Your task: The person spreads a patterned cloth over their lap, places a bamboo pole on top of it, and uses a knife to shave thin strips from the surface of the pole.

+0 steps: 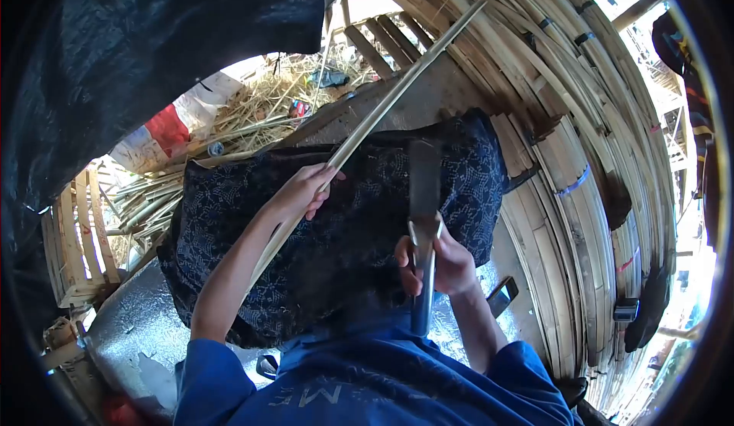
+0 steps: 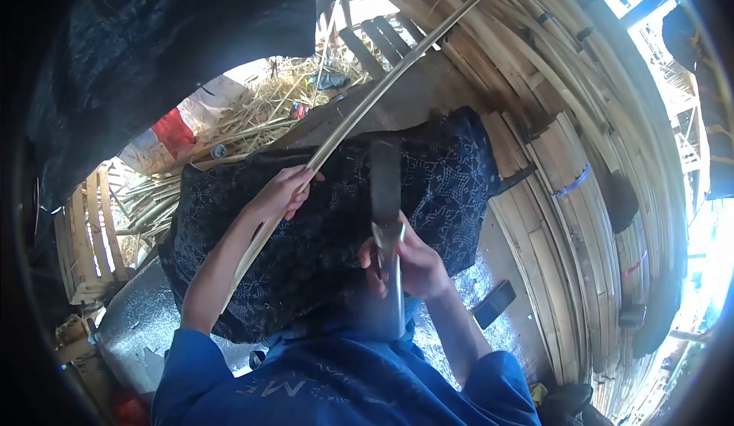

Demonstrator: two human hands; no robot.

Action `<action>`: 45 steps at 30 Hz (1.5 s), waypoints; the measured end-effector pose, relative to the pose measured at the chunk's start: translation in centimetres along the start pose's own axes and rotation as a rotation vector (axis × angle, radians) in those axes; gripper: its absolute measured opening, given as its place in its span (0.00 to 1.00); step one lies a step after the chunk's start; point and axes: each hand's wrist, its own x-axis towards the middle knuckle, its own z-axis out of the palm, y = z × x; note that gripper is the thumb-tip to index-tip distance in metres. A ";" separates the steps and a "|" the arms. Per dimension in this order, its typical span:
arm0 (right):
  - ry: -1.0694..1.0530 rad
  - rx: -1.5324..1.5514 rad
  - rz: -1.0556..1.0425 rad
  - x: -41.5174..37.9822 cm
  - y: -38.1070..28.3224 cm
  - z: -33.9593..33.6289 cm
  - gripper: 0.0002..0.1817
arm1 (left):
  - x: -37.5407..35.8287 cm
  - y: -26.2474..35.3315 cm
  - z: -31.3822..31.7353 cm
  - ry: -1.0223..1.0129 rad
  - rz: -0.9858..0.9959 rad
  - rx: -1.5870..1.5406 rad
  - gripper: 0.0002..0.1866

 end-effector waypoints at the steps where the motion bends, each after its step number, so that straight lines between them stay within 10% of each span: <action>1: -0.051 0.009 0.088 0.9 -0.1 -0.1 0.27 | 0.2 -0.8 -0.4 0.037 0.022 0.027 0.21; 10: 0.025 0.312 0.238 4.5 1.4 -0.6 0.31 | -10.1 -1.7 2.1 0.694 0.362 1.084 0.22; 14: 0.400 -0.417 0.160 6.3 1.0 0.9 0.32 | -12.6 -7.4 3.0 0.814 0.365 1.235 0.22; 20: 0.316 -1.135 0.304 8.9 -0.2 2.7 0.32 | -11.6 -8.9 2.8 0.857 0.227 0.979 0.17; 22: 0.079 -1.736 -0.061 9.5 1.3 1.7 0.36 | -11.7 -7.7 2.8 0.816 0.137 0.918 0.15; 27: 0.181 -1.513 0.069 8.2 2.9 1.4 0.38 | -13.2 -7.2 2.0 0.890 0.344 0.860 0.14; 31: 0.373 -0.614 0.256 7.8 4.0 1.2 0.19 | -12.8 -9.2 1.6 0.881 0.405 1.032 0.13; 45: 0.555 -1.299 0.355 11.8 2.5 1.5 0.21 | -11.2 -9.6 2.6 0.906 0.211 0.933 0.10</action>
